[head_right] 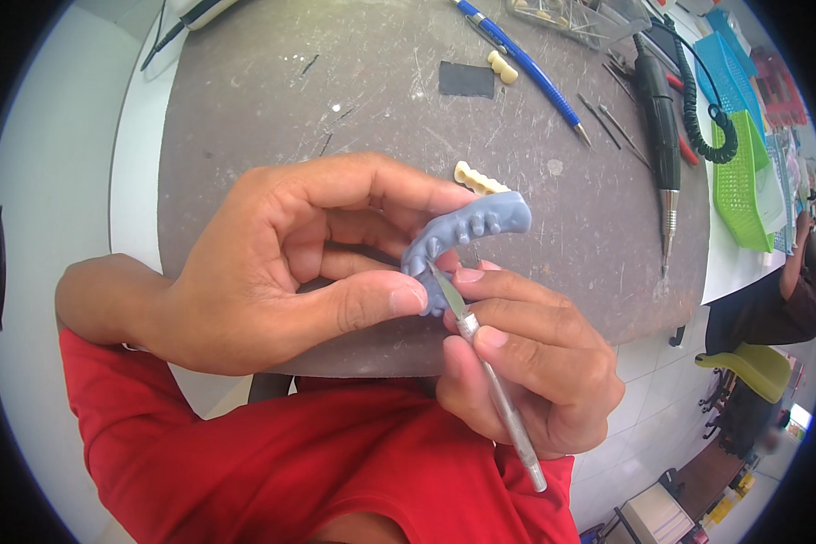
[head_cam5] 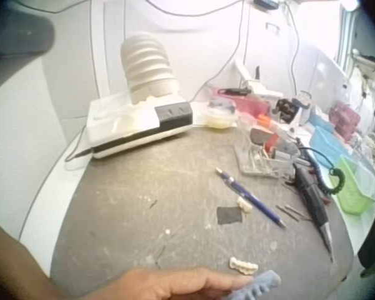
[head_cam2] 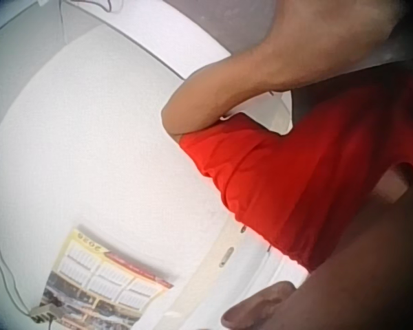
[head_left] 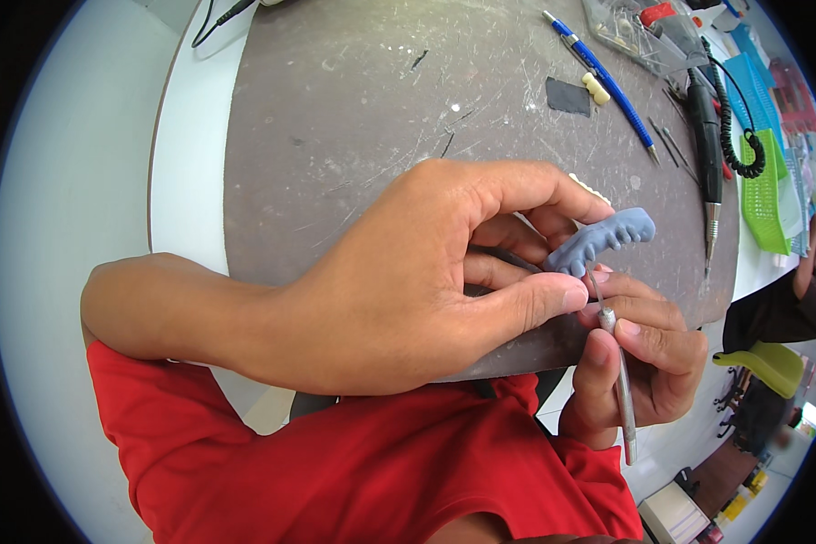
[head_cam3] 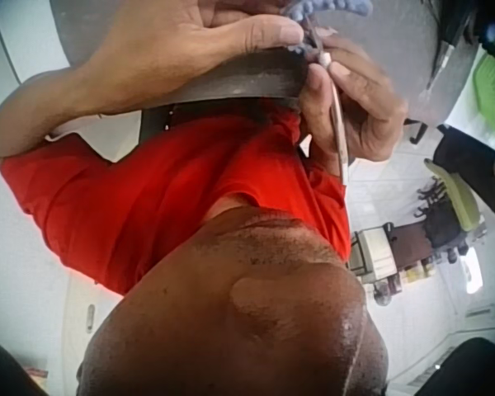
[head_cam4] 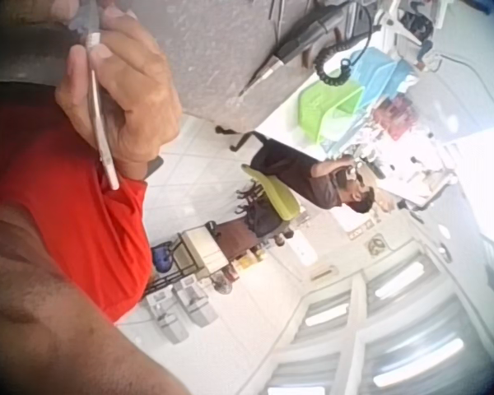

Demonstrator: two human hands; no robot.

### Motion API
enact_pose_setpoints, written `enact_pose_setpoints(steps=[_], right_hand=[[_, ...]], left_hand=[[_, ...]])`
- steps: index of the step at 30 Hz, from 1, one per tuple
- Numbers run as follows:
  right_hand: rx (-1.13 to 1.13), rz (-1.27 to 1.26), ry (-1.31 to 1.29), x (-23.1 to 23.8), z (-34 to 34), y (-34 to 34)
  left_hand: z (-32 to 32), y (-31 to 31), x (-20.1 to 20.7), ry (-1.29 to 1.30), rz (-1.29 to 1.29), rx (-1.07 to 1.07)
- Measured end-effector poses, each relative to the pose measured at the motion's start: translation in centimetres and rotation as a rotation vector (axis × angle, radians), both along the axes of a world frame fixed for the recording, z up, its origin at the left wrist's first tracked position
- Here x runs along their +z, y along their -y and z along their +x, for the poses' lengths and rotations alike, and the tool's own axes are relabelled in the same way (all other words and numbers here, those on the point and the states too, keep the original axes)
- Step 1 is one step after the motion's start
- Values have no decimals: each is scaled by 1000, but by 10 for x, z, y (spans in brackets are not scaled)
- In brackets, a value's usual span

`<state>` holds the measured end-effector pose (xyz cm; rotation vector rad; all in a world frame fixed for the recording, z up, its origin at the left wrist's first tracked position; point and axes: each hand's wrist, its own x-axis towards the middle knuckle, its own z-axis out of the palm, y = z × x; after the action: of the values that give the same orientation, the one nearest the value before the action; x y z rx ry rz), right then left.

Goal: The person uses a blue pen-like tool to mark a grey dental mold. They then use a rotary tool to grind and shape a small set of artificial teeth. The person repeatedly fits the teeth into the mold to check alignment and continues refining the shape with the rotary tool.

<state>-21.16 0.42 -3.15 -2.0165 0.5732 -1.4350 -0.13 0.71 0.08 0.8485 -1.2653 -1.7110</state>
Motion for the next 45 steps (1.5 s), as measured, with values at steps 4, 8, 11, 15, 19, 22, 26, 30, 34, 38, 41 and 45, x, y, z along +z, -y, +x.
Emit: enact_pose_setpoints(steps=[4,8,11,15,19,22,26,30,34,38,41,45], right_hand=[[-14,-14,-17,1,0,0],[-47,-35,-18,-1,2,1],[-37,-22,-1,-1,0,0],[-16,-15,-6,-1,-1,0],[-20,-20,-20,-1,0,0],[-29,-21,-34,-1,-1,-1],[-54,-3,-23,-1,0,-3],[-106,20,305,5,0,2],[-237,-93,-172,40,-32,43],[-229,86,-671,78,-28,70],[-227,-15,-827,62,-14,92],[-273,-155,-956,61,-15,95]], left_hand=[[-5,-3,-4,-42,-16,73],[-7,-2,-7,-71,-8,104],[-7,-3,-6,-76,10,102],[-4,-2,-4,-57,9,59],[-4,-2,-5,-57,-14,55],[0,-1,-2,-21,-29,23],[0,-2,-2,11,-12,24],[4,-1,9,104,-20,122],[21,24,11,287,-288,244],[51,49,43,-27,-45,64],[38,35,47,124,-85,354],[40,41,39,64,-100,350]])
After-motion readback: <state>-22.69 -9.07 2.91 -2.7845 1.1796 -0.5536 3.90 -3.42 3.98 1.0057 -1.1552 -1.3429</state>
